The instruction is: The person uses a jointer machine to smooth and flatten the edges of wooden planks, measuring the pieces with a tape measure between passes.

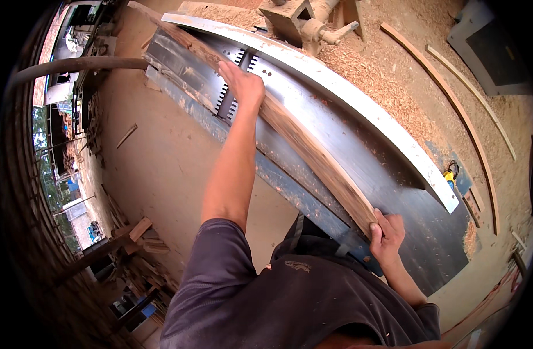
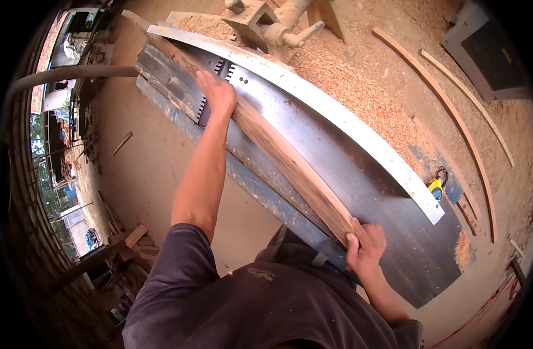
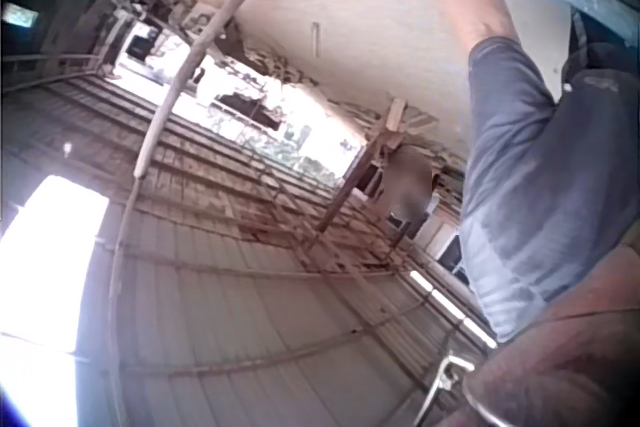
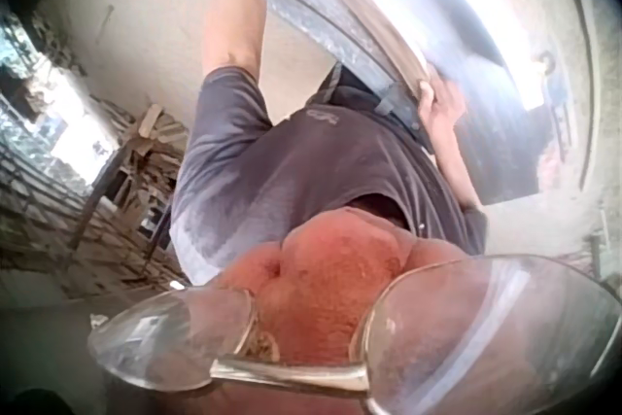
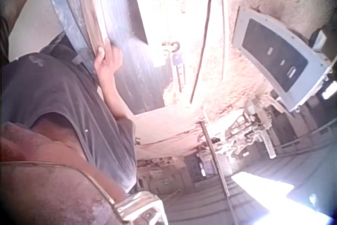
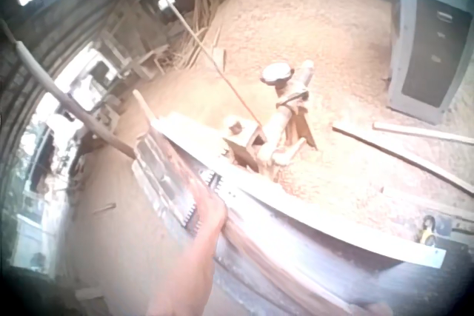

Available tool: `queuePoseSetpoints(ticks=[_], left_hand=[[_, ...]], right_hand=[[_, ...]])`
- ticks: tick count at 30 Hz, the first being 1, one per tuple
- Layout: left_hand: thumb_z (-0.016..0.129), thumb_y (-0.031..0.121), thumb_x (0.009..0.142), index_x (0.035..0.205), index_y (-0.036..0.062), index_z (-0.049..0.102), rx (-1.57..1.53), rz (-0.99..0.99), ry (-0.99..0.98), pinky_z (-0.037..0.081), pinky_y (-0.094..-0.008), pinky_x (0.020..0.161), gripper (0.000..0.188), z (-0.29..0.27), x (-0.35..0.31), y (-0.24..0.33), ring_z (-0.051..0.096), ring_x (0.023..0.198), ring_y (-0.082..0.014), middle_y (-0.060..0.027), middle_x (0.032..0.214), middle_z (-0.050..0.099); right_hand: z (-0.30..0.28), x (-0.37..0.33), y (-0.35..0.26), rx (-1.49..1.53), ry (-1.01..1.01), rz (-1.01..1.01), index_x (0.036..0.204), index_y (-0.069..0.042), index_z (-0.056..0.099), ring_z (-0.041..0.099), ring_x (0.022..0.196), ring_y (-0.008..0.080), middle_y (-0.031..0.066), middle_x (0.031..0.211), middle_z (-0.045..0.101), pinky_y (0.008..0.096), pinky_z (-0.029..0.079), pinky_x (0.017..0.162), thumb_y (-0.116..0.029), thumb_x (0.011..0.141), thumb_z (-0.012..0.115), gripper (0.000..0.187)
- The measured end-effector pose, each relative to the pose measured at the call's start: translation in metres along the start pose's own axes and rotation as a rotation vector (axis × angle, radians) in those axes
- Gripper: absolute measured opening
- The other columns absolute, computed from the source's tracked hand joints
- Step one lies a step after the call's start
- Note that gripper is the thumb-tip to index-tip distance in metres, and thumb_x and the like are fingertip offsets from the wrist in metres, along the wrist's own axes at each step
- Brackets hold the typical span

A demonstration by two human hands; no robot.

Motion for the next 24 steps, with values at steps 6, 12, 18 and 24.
queuePoseSetpoints(ticks=[6, 12, 18, 24], left_hand=[[0.047, 0.004, 0.089, 0.151, -0.0179, 0.023, -0.033, 0.026, -0.011, 0.005, -0.045, 0.128, 0.07, -0.001, -0.034, 0.012, 0.006, 0.155, -0.0448, -0.0321, 0.165, 0.01], [0.047, 0.004, 0.09, 0.15, -0.0199, 0.021, -0.05, 0.033, 0.02, 0.007, -0.0472, 0.127, 0.07, -0.001, -0.067, 0.022, 0.006, 0.154, -0.0463, -0.033, 0.164, 0.008], [0.048, 0.004, 0.089, 0.151, -0.0198, 0.018, -0.057, 0.019, 0.024, 0.005, -0.0461, 0.128, 0.072, -0.003, -0.092, 0.033, 0.004, 0.155, -0.0447, -0.0321, 0.165, 0.006], [0.048, 0.005, 0.089, 0.152, -0.0178, 0.019, -0.056, -0.002, 0.008, 0.004, -0.0436, 0.128, 0.074, -0.001, -0.109, 0.037, 0.002, 0.156, -0.0413, -0.0286, 0.167, 0.006]], right_hand=[[0.019, 0.017, -0.009, -0.002, 0.039, -0.052, 0.111, -0.002, 0.075, 0.053, 0.069, 0.0283, 0.0101, 0.076, 0.059, 0.0385, 0.044, 0.063, -0.001, 0.075, 0.072, 0.036], [0.038, 0.036, -0.021, -0.023, 0.065, -0.09, 0.11, -0.002, 0.075, 0.052, 0.067, 0.028, 0.0101, 0.074, 0.058, 0.0383, 0.043, 0.062, -0.002, 0.076, 0.072, 0.034], [0.059, 0.056, -0.03, -0.037, 0.077, -0.113, 0.108, -0.003, 0.074, 0.051, 0.067, 0.0294, 0.0106, 0.074, 0.056, 0.0405, 0.042, 0.061, -0.004, 0.078, 0.073, 0.031], [0.083, 0.082, -0.043, -0.044, 0.079, -0.125, 0.108, -0.003, 0.074, 0.053, 0.07, 0.0306, 0.0114, 0.076, 0.056, 0.0415, 0.044, 0.063, -0.006, 0.08, 0.072, 0.028]])
Point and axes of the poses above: each hand's wrist, its own x-axis towards the middle knuckle, its own z-axis out of the palm, y = z × x, the point moved 3 cm from there along x, towards the middle knuckle
